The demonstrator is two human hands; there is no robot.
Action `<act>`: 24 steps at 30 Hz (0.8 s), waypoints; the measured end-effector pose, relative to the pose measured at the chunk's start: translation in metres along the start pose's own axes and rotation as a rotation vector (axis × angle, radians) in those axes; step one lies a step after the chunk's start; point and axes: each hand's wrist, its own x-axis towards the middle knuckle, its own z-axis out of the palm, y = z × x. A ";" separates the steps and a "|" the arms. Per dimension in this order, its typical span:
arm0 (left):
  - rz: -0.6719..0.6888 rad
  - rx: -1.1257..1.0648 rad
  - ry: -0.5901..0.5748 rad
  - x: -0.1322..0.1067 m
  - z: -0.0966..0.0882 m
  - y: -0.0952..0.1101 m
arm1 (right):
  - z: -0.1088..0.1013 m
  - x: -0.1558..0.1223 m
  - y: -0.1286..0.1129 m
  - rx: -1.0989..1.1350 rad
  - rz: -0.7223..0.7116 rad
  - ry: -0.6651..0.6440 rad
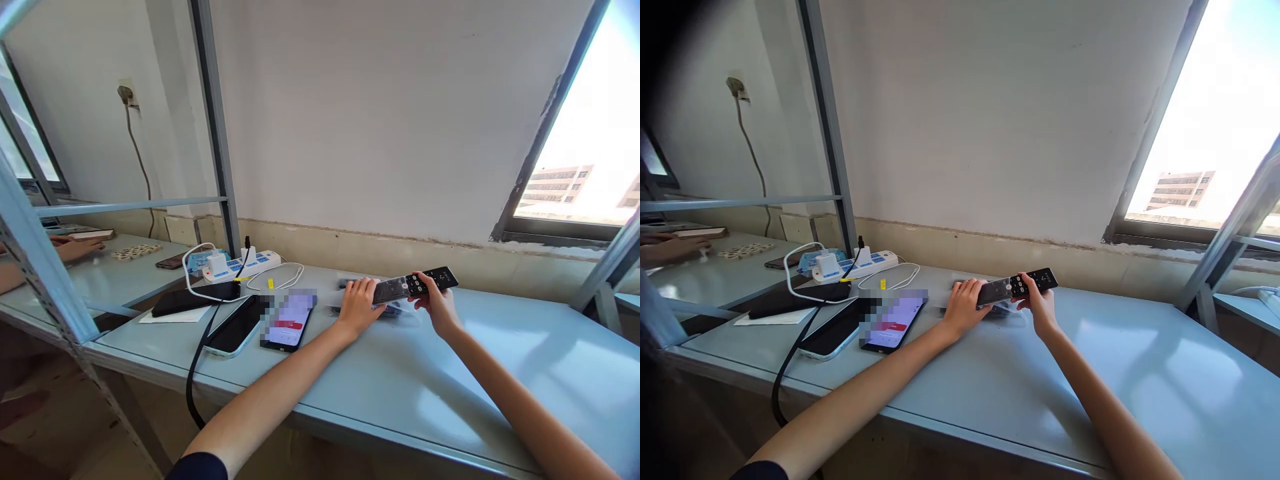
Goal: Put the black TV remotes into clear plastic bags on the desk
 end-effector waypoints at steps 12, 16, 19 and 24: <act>0.036 0.003 0.054 -0.002 0.000 0.001 | -0.010 0.005 -0.009 0.141 0.270 -0.095; 0.031 0.016 0.057 -0.002 -0.001 0.001 | -0.014 0.006 -0.011 0.247 0.372 -0.143; 0.027 0.029 0.039 -0.001 -0.002 0.002 | -0.015 0.008 -0.011 0.257 0.422 -0.188; -0.018 0.028 -0.020 0.002 -0.004 0.002 | -0.024 0.015 -0.010 0.253 0.436 -0.359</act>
